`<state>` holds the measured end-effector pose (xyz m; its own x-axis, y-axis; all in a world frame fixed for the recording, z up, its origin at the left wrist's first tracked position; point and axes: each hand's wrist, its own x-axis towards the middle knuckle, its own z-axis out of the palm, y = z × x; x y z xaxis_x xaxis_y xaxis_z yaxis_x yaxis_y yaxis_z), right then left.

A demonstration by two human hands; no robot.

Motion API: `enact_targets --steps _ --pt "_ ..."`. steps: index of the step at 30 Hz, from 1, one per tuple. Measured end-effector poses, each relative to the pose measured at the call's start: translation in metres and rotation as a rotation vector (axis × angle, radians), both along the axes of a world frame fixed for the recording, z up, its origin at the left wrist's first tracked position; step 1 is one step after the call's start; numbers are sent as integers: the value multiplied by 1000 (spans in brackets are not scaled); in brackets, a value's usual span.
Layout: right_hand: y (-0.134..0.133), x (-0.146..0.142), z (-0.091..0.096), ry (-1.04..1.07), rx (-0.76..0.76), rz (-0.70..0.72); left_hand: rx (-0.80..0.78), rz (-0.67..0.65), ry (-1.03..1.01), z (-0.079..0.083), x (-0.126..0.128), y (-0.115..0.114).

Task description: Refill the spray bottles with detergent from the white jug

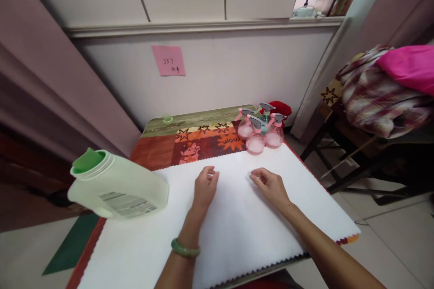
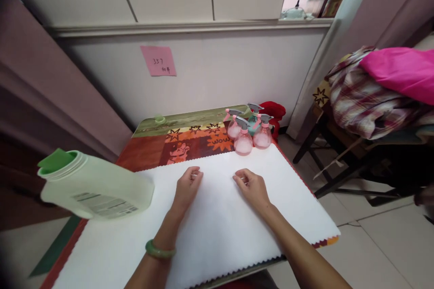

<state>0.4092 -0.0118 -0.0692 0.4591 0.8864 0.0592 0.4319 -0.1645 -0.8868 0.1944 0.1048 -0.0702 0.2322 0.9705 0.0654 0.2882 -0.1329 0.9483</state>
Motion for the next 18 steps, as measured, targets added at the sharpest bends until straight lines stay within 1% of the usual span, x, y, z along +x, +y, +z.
enact_targets --steps 3,6,8,10,13,16,18 --pt "-5 -7 2 -36 -27 39 55 -45 51 12 -19 -31" --pt "-12 -12 -1 -44 -40 53 137 -62 116 13 -44 -61" --pt "-16 -16 -3 -49 -45 64 218 -24 172 6 -62 -75" --pt "-19 -19 -5 -55 -50 79 290 13 255 -5 -80 -82" --pt "-23 -22 -7 -54 -64 106 380 20 474 -23 -101 -87" --pt "-26 -21 -10 -64 -76 120 421 37 698 -39 -112 -89" --pt "-25 -20 -11 -83 -78 129 428 40 792 -46 -115 -91"
